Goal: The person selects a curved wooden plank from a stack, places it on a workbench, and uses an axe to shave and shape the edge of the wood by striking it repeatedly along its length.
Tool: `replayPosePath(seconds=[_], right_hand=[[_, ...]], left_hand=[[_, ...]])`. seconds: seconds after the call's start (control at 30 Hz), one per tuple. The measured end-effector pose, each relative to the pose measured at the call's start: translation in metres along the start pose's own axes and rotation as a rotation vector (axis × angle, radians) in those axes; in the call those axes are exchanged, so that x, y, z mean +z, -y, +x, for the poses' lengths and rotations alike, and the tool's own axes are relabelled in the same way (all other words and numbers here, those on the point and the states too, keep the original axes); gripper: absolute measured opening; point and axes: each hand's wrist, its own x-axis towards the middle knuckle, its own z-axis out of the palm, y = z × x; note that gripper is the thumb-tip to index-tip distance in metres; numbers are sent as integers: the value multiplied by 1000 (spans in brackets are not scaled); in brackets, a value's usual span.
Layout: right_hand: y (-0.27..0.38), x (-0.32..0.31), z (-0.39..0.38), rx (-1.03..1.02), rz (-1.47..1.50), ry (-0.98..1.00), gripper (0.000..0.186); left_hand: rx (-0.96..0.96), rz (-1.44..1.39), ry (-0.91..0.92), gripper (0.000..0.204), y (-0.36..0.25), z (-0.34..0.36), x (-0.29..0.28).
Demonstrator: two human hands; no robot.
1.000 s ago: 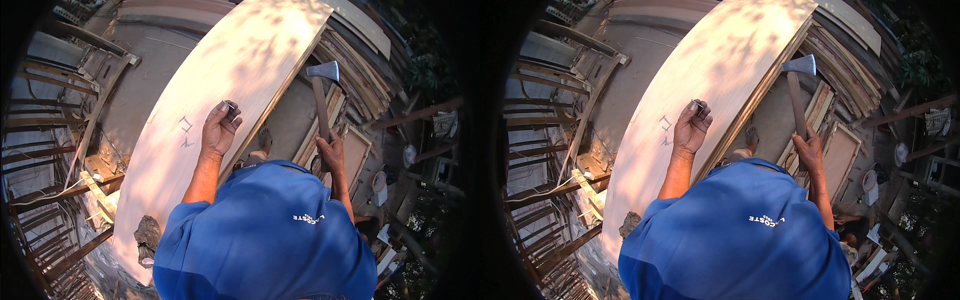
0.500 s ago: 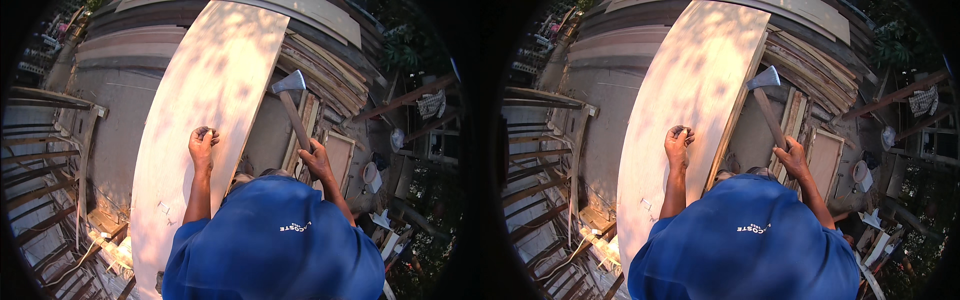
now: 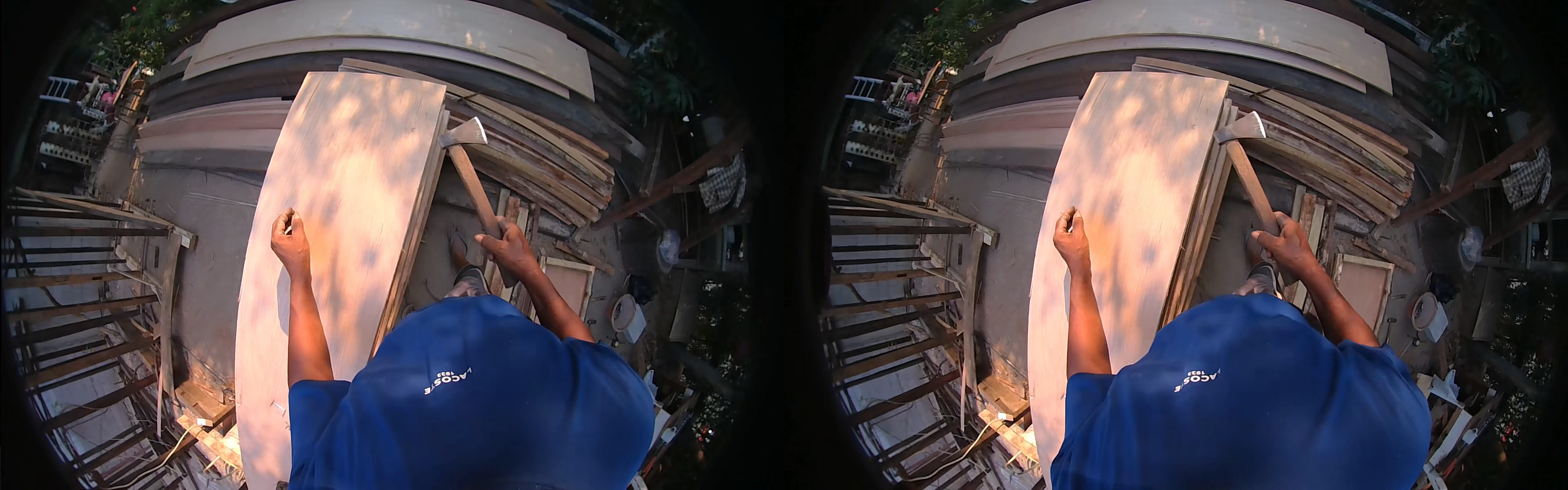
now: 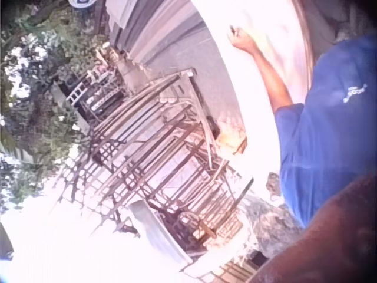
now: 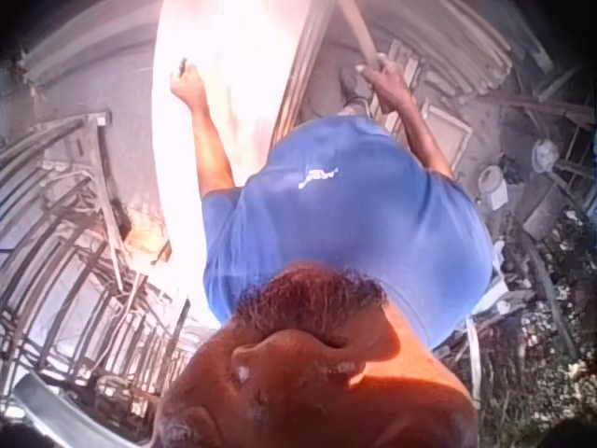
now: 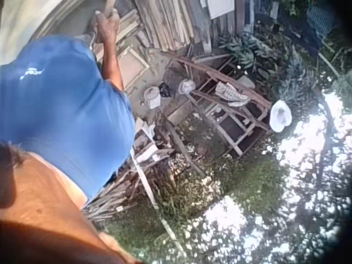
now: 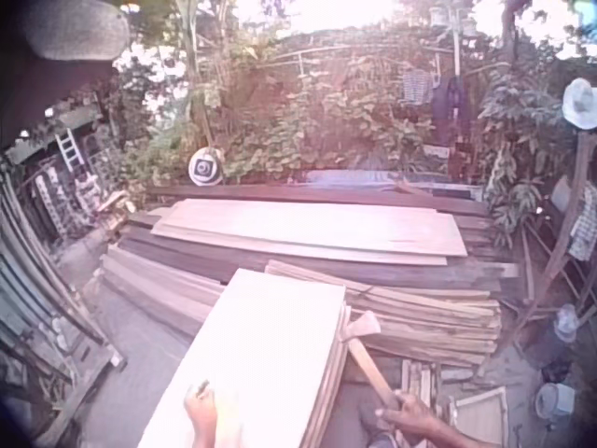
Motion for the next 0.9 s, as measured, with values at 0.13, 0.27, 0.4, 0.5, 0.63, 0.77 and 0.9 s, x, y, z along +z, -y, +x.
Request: replayPosePath(seconds=[0.13,0.27,0.4,0.5,0.63,0.77,0.9], right_hand=[[24,-38,70,-36,75,25,41],[42,-74,122,21,58,43,37],[48,-110,161,63,7,53,33],[33,-120,191,57,115,105,36],[44,-116,224,14,95,14,40],[68,-101,265,86,226,-15,44],[93,-105,294,86,141,24,43]], left_hand=[[84,328,-80,37,17,76,46],[144,569,-83,42,31,155,95],[71,590,-97,42,36,217,143],[2,601,-3,45,41,238,165],[-67,567,-79,48,26,241,193],[-106,532,-63,47,27,243,191],[-118,573,-17,47,30,243,184]])
